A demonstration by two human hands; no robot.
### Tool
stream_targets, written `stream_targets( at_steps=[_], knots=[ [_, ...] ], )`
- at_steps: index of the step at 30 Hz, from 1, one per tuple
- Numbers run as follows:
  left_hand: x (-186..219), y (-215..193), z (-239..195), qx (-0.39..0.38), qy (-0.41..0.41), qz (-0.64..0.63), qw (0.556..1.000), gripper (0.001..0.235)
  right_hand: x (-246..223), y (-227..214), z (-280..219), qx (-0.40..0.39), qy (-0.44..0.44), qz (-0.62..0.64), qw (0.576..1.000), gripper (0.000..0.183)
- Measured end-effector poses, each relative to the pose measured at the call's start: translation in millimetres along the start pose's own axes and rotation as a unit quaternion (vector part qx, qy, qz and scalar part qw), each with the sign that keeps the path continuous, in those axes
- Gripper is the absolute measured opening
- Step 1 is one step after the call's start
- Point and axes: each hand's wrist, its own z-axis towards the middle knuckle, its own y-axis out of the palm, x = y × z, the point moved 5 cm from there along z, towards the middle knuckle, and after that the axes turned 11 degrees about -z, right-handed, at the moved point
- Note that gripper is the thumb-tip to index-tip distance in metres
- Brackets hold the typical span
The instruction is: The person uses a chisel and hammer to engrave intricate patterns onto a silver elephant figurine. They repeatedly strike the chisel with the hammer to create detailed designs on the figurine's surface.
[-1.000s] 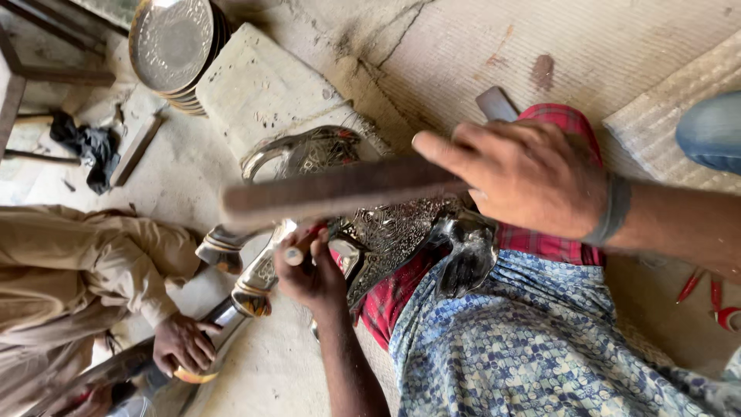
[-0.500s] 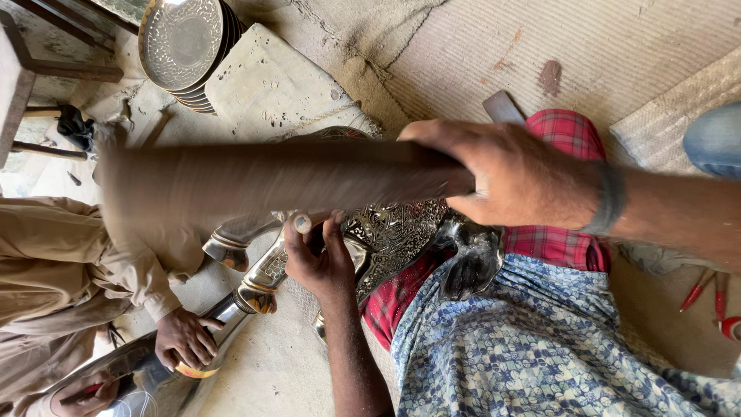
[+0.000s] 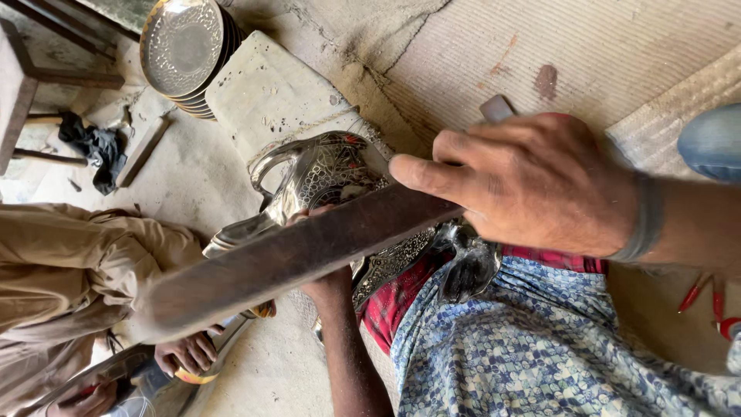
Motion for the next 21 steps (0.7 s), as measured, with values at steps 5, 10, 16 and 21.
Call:
stream_targets(
  at_steps=[5, 10, 16, 21],
  knots=[
    [-8, 4, 4, 0.027, -0.117, -0.121, 0.985, 0.054, 26, 52, -23, -0.036, 0.07, -0.001, 0.997, 0.062],
    [-3, 7, 9, 0.02, -0.156, -0.161, 0.974, 0.053, 46, 78, -28, -0.127, 0.051, -0.087, 0.987, 0.071],
    [-1, 7, 15, 0.029, -0.157, -0.141, 0.977, 0.052, 39, 41, 9, -0.012, 0.134, 0.328, 0.935, 0.064],
    [-11, 5, 7, 0.028, -0.161, -0.16, 0.974, 0.043, 26, 12, 23, -0.003, -0.008, -0.002, 1.0, 0.069]
  ],
)
